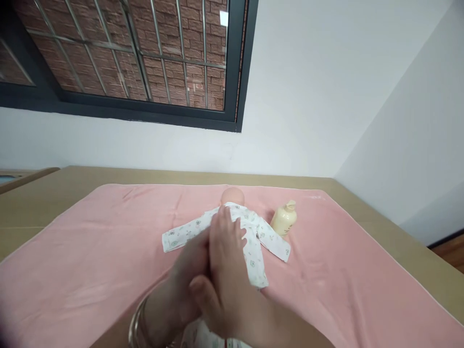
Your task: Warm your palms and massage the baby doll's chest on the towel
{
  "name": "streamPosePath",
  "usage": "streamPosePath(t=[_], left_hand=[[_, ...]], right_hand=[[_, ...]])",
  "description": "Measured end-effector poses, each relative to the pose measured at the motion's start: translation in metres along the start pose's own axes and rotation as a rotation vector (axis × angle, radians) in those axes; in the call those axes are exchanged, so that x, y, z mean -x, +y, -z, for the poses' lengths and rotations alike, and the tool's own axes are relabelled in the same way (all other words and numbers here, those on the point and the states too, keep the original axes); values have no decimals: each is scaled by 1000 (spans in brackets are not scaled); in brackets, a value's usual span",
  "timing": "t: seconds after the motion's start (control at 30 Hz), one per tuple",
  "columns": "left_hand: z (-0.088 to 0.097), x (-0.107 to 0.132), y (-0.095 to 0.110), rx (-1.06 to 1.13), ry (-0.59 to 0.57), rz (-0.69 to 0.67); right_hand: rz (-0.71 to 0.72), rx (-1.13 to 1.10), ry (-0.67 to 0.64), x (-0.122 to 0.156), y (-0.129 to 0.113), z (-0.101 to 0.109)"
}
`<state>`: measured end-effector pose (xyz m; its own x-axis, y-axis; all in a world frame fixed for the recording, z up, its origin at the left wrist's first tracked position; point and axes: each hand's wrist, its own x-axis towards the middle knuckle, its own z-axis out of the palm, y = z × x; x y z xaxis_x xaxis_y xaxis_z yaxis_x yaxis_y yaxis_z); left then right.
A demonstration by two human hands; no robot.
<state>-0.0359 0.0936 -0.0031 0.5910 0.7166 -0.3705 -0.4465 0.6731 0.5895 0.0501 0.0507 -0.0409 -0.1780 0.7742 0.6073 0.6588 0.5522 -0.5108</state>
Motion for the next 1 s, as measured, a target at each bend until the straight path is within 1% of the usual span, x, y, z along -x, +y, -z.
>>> streamPosePath(t=[0.03, 0.07, 0.17, 0.23, 0.3, 0.37, 0.43, 0.47, 0.53, 0.57, 0.63, 0.7, 0.77, 0.8, 0.83, 0.9, 0.93, 1.0], left_hand=[[2, 1, 10, -2, 32, 24], [3, 1, 19, 2, 62, 16], [5, 2, 40, -6, 71, -37], [6, -2, 48, 8, 62, -92], [7, -9, 55, 52, 69, -189], [10, -22, 60, 93, 110, -320], [16, -39, 65, 109, 168, -466], [21, -50, 66, 101, 196, -539], [31, -75, 66, 39, 237, -649], [36, -88, 63, -15, 269, -668], [47, -114, 53, -171, 272, -644], [57, -136, 40, -385, 249, -644], [66, -153, 26, -658, 286, -696], [71, -159, 19, -793, 323, -736], [75, -164, 14, -930, 366, -784], [83, -171, 5, -1177, 453, -874], [87, -174, 2, -1272, 487, -909], [92, -177, -2, -1386, 520, -955]], right_hand=[[43, 7, -28, 2, -6, -3], [88, 10, -51, 4, -11, -5], [141, -15, -128, 0, -18, -3], [96, -35, -171, -6, -17, 4], [22, -27, -213, -14, -9, 15], [-79, 2, -228, -23, 9, 24], [-218, 30, -210, -33, 37, 28], [-299, 56, -167, -38, 53, 27], [-405, 145, -113, -46, 86, 20], [-436, 196, -115, -49, 100, 14], [-453, 272, -163, -50, 122, -2], [-376, 324, -189, -44, 132, -18], [-282, 361, -202, -33, 135, -31], [-244, 374, -194, -26, 135, -35], [-218, 384, -170, -19, 136, -37], [-212, 391, -102, -8, 139, -38], [-234, 390, -71, -6, 141, -36], [-321, 397, -29, -8, 149, -32]])
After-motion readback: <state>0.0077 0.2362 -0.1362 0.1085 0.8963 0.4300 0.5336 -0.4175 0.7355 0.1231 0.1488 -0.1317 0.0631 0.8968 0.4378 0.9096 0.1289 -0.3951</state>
